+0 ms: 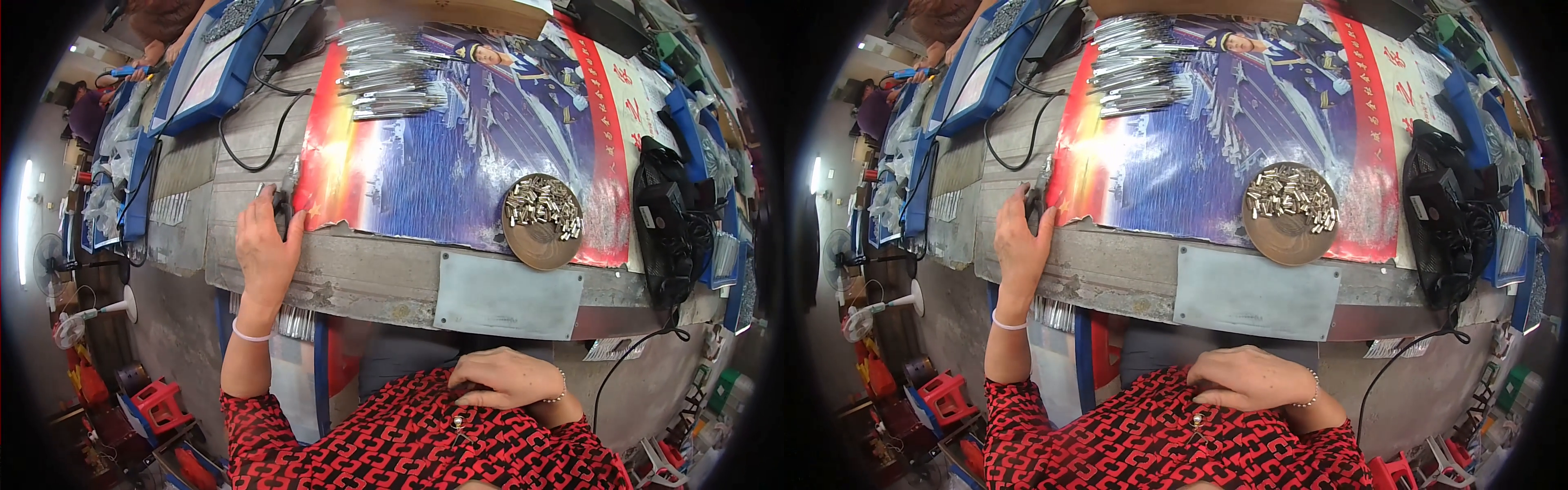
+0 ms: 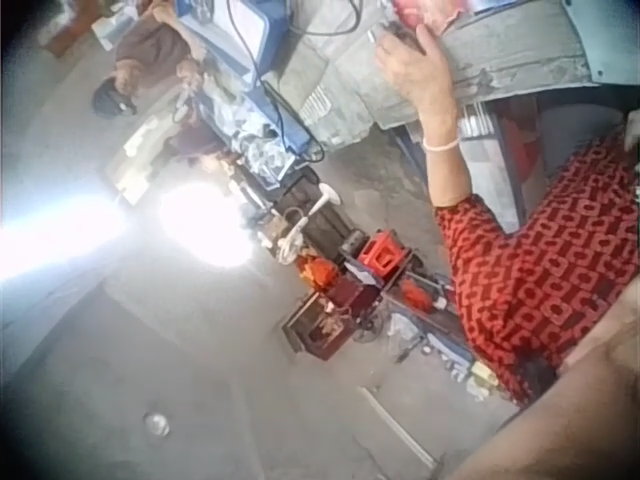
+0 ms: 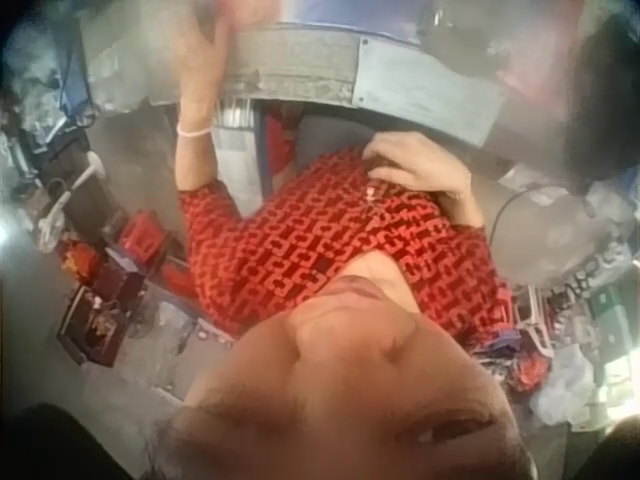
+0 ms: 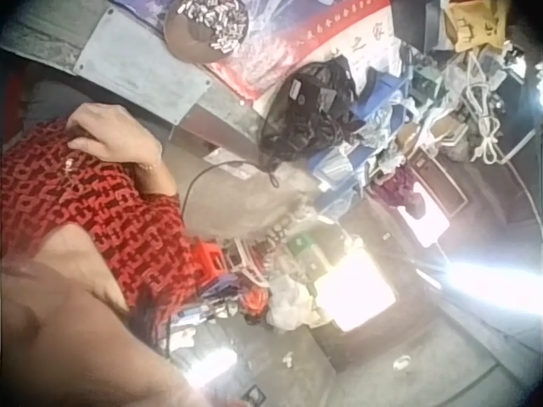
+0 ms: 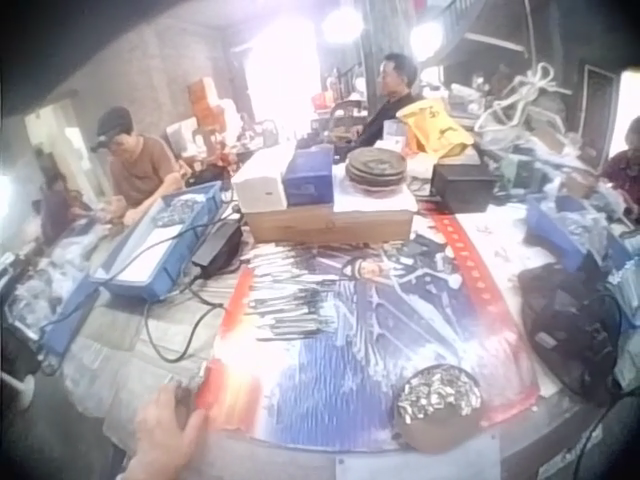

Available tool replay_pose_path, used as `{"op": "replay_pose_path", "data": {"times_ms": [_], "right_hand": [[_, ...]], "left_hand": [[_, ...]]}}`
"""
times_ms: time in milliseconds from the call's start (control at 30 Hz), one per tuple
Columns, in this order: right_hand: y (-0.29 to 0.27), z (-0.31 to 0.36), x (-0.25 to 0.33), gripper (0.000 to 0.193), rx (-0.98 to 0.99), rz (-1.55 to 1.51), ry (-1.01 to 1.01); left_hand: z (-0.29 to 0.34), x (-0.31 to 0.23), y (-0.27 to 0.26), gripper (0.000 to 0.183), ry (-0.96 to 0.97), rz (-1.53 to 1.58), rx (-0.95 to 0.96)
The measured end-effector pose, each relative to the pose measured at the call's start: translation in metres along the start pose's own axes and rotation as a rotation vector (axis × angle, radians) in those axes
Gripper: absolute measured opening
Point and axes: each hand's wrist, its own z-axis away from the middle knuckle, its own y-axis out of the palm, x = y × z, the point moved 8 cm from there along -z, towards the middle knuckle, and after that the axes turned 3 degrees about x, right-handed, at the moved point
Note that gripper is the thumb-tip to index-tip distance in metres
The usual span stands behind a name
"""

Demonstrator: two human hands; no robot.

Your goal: The person assembles small metal components by picking up metal pins and sleeves, sliding the sleeves onto the pins by hand, and crimping the parts together using pliers.

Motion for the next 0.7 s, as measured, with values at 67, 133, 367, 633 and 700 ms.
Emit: {"op": "replay_pose_path", "data": {"times_ms": [67,133,367,633,700], "right_hand": [[-0.006,0.003,0.007,0.023,-0.017,-0.027,-0.044],[-0.012,0.005,0.013,0.021,-0.034,-0.054,-0.091],[-0.061,0.026,0.018,0.011,-0.608,0.063,-0.149],[-0.062,0.021,0.003,0.009,-0.669,0.263,-0.176],[-0.063,0.022,0.000,0.010,-0.656,0.208,-0.146]], "left_hand": [[-0.001,0.000,0.000,0.053,-0.016,-0.021,0.004],[-0.002,-0.001,-0.003,0.051,-0.025,-0.031,0.013],[-0.030,-0.063,-0.029,0.037,0.233,0.204,0.050],[-0.061,-0.162,-0.003,0.018,0.640,0.496,0.267],[-0.041,-0.203,-0.013,0.019,0.759,0.739,0.386]]}}
